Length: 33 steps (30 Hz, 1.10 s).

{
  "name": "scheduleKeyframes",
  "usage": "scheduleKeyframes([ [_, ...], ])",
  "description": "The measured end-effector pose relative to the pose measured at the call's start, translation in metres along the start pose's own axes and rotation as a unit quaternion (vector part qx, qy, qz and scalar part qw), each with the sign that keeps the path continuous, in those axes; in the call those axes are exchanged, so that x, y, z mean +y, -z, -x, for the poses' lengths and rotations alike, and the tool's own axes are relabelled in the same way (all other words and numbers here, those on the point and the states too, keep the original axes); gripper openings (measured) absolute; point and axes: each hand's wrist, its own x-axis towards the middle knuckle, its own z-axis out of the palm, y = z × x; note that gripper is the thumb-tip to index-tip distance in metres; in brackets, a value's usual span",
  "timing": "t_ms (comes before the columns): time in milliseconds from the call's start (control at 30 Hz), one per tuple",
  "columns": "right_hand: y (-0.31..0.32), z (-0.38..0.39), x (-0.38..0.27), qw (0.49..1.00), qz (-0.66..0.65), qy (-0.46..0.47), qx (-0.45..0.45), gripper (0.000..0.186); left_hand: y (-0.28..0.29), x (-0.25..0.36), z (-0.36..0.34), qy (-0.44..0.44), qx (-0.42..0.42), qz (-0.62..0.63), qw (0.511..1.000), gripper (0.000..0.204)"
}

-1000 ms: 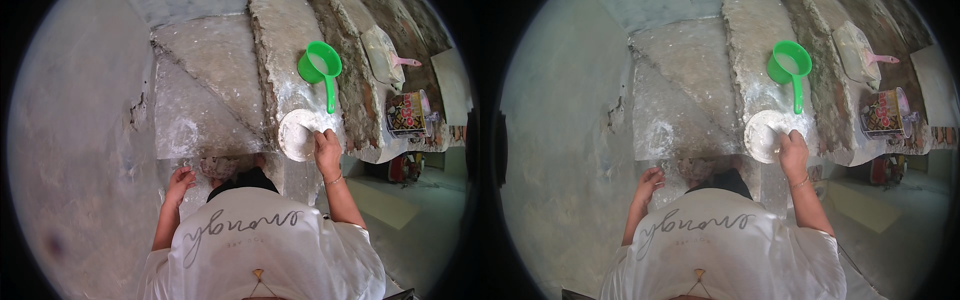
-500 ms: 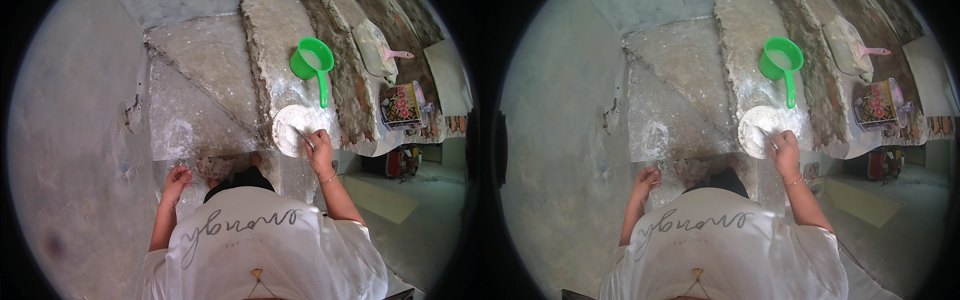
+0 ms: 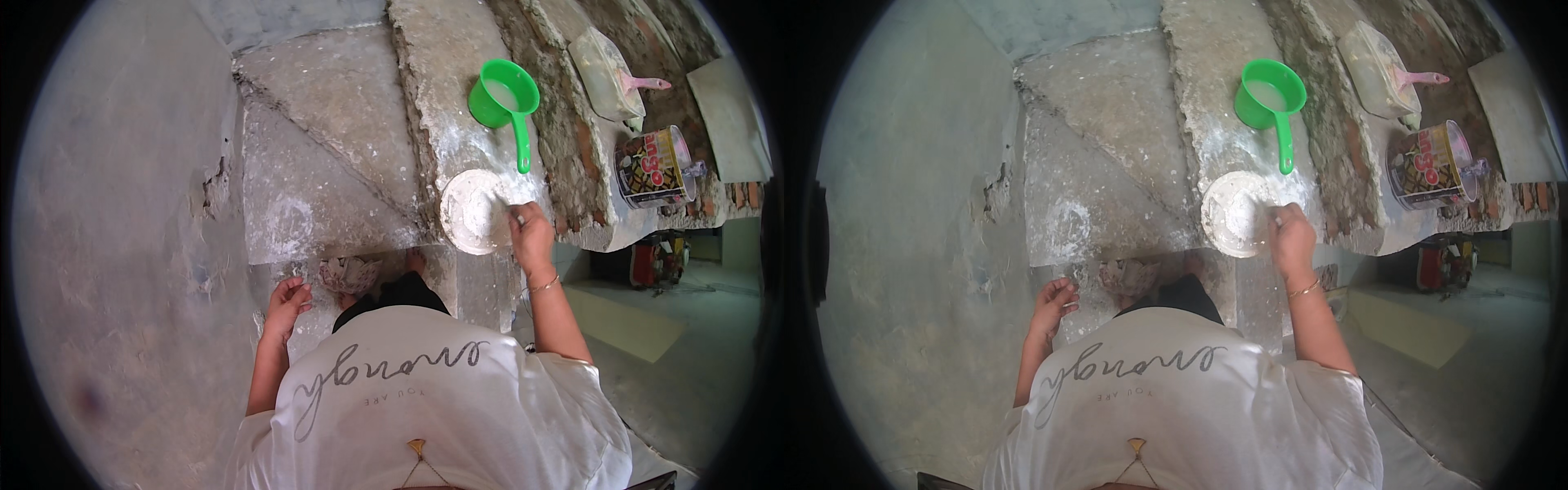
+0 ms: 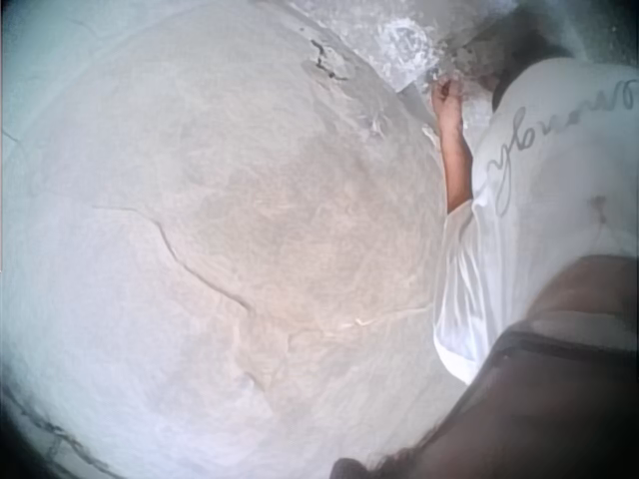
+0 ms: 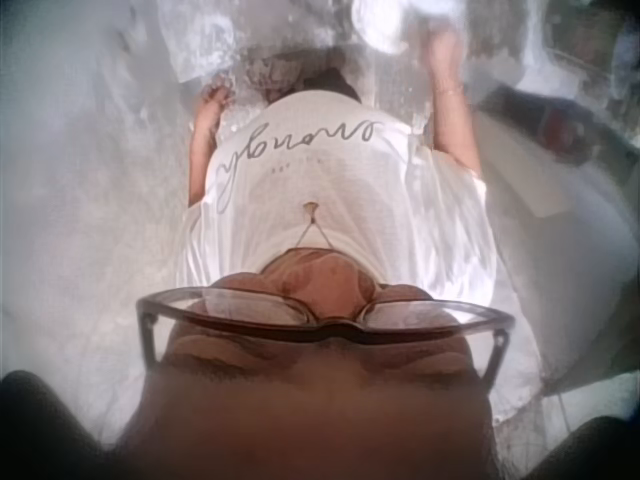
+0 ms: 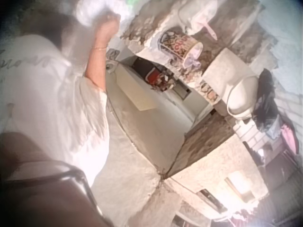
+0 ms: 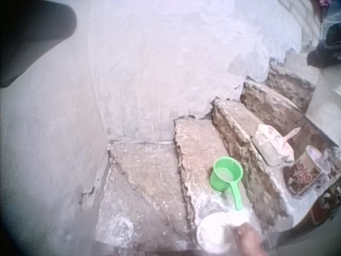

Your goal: The person mixes a white plaster substance in a small container by adding water from a green scoop and then uses a small scraper tool to apply the mixture to a damaged section of a concrete wall near a staircase.

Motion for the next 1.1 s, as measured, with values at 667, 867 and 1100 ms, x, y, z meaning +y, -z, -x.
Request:
scheduleKeyframes([
  [667, -0.007, -0.008, -0.028, 0.989, 0.132, 0.062, -0.032, 0.01, -0.004, -0.004, -0.002, 0.001, 0.009, -0.008, 1.0, 0.047],
  [867, -0.032, 0.017, -0.019, 0.971, 0.178, 0.15, -0.052, 0.009, -0.029, -0.005, -0.016, 0.009, -0.022, -0.007, 1.0, 0.042],
  [1100, -0.02, 0.028, -0.025, 0.977, 0.125, 0.17, -0.036, 0.007, -0.116, 0.028, -0.04, -0.032, -0.154, -0.039, 0.987, 0.036],
])
